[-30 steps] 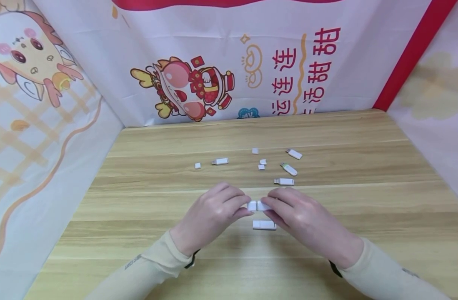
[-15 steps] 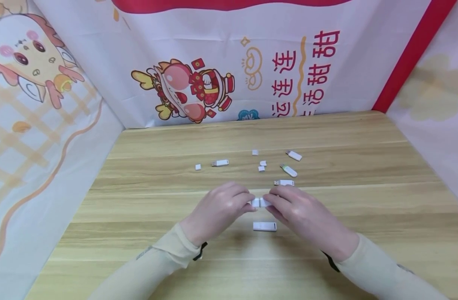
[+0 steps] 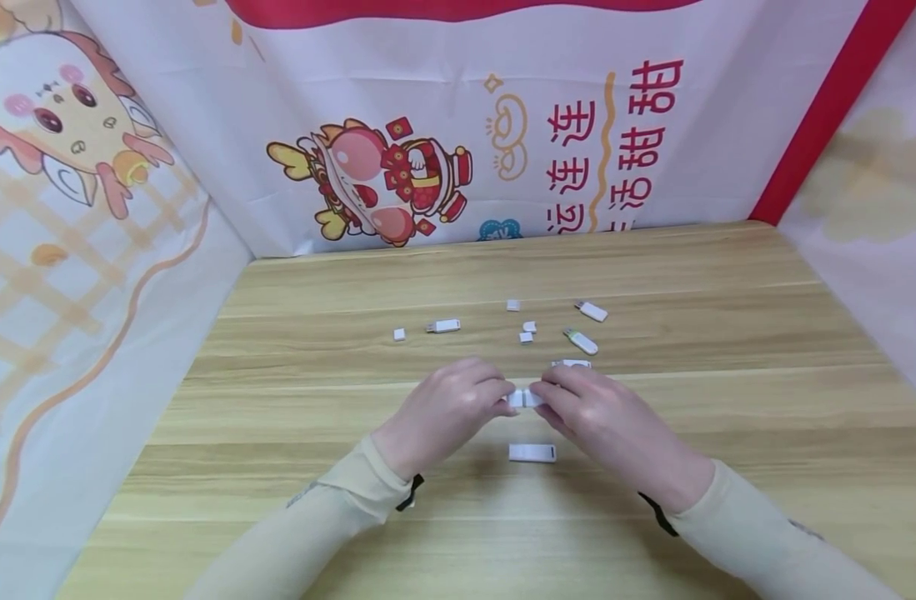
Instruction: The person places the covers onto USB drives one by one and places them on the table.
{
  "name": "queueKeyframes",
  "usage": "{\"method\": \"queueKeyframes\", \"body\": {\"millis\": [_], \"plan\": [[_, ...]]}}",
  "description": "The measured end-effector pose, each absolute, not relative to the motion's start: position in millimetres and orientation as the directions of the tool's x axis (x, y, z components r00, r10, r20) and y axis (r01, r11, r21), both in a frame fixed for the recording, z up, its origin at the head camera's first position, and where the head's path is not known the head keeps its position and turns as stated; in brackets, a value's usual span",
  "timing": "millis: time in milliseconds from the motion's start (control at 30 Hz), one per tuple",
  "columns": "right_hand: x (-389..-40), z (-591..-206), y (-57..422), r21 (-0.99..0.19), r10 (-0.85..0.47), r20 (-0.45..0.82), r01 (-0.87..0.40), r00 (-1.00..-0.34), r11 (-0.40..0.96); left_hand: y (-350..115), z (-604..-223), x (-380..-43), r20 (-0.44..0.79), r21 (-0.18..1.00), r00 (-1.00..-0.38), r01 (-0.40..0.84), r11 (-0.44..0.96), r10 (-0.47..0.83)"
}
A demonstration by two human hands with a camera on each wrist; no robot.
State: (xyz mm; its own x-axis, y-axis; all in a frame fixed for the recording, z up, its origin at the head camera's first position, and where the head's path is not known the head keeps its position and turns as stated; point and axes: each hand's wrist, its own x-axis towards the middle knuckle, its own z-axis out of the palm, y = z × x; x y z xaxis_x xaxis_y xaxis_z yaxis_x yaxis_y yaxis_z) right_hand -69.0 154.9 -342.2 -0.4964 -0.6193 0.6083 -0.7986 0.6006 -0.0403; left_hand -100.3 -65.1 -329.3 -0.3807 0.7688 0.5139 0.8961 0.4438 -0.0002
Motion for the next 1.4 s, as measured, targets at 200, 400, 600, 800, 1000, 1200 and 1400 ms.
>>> {"method": "queueKeyframes", "body": {"millis": [200, 400, 600, 800, 1000, 1200, 1400], "plan": [[-70, -343, 155, -0.021, -0.633, 0.582, -0.788, -0.51, 0.616, -63, -329, -103, 0.497, -0.001, -0.382, 0.898, 0.441, 0.779], [-71, -343, 156, -0.013, -0.645, 0.558, -0.783, -0.522, 0.622, -61, -330, -105, 0.478, 0.011, -0.388, 0.9, 0.436, 0.788], [-72, -344, 155, -0.019, -0.656, 0.541, -0.787, -0.527, 0.617, -61, -331, -106, 0.468, 0.015, -0.39, 0.901, 0.434, 0.793], [-77, -350, 154, -0.079, -0.641, 0.519, -0.779, -0.566, 0.623, -61, -338, -110, 0.452, 0.049, -0.415, 0.895, 0.443, 0.789], [-83, -360, 153, -0.097, -0.637, 0.526, -0.784, -0.563, 0.613, -61, -347, -115, 0.415, 0.092, -0.465, 0.877, 0.472, 0.782], [-88, -364, 151, -0.149, -0.634, 0.487, -0.773, -0.6, 0.617, -61, -353, -119, 0.356, 0.142, -0.514, 0.855, 0.499, 0.78], [-90, -368, 150, -0.226, -0.628, 0.384, -0.728, -0.677, 0.647, -59, -360, -123, 0.261, 0.14, -0.55, 0.835, 0.533, 0.793]]}}
